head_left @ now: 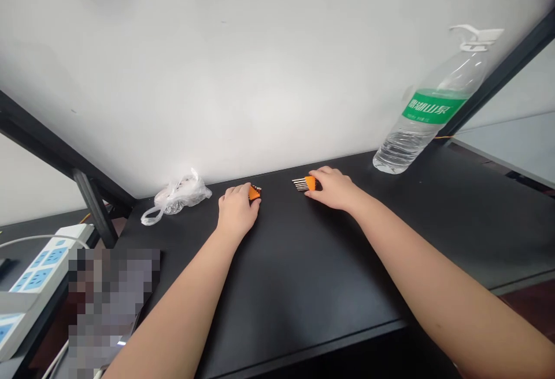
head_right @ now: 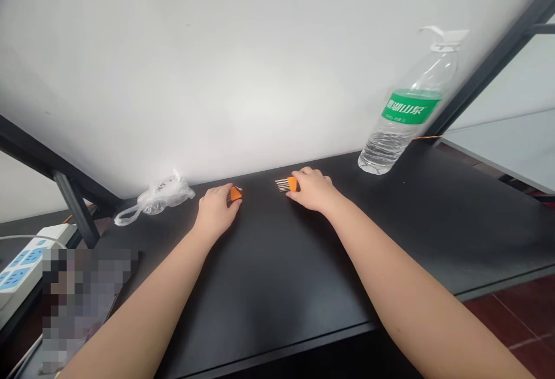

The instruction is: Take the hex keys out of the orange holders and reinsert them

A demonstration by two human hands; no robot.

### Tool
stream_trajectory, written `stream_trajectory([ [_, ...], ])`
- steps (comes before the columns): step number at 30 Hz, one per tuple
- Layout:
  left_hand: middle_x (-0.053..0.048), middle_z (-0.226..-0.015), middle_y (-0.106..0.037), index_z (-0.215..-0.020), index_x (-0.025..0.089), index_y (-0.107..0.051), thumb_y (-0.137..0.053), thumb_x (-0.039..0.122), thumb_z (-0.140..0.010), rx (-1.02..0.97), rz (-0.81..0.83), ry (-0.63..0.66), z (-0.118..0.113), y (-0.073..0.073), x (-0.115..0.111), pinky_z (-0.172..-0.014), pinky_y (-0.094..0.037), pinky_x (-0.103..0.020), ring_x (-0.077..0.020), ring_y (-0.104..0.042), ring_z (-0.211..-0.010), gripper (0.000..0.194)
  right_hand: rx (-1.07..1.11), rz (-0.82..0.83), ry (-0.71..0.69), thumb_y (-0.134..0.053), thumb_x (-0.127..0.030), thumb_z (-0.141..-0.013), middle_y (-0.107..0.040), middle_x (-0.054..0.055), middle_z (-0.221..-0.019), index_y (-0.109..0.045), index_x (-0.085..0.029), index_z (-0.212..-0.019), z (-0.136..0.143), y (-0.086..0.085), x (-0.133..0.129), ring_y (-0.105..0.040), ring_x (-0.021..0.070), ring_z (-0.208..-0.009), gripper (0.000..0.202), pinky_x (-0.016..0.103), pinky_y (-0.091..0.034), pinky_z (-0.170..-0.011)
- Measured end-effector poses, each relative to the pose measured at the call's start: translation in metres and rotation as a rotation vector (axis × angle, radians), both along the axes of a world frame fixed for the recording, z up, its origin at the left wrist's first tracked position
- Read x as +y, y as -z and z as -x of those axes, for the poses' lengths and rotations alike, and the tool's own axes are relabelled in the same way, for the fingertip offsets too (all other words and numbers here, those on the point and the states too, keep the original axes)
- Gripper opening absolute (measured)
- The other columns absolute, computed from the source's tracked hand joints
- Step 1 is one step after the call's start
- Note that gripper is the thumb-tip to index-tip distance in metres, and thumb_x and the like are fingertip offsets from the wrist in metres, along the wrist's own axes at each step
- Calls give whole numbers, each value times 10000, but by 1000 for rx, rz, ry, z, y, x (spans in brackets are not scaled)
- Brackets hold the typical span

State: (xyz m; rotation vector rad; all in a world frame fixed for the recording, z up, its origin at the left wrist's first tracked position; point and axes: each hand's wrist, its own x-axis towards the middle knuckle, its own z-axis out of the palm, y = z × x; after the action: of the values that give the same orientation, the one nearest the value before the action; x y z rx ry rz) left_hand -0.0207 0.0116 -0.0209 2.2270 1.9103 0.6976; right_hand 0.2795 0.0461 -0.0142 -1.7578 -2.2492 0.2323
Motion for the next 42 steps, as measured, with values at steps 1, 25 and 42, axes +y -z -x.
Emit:
stream_trajectory([
  [1,-129,-1319,-669,-1323,249,-608,-630,373,-912,-4,10,6,-1,0,0,-1018,-380,-521,-375,-526,-1263,430,-2,-36,18,-683,-498,-875,-590,168,-1359,-629,-243,-1315,0,-1,-1,-511,420,-1271,511,580,-439,-989],
  [25,-73,-1061,-667,-978,264,-750,-755,467,-805,-46,100,237,-33,-10,-19,-904,-418,-471,-312,-565,-1023,267,-9,-129,-189,-482,-209,-987,-625,46,-824,-610,-216,-833,84,4,-36,-575,198,-765,200,320,-353,-674],
  [42,-87,-1097,-669,-1021,267,-750,-693,424,-878,60,74,268,-12,-17,-17,-934,-429,-488,-323,-571,-1061,220,-86,-180,-25,-466,-270,-992,-681,56,-846,-588,-222,-861,58,14,-24,-606,207,-751,186,311,-297,-585],
])
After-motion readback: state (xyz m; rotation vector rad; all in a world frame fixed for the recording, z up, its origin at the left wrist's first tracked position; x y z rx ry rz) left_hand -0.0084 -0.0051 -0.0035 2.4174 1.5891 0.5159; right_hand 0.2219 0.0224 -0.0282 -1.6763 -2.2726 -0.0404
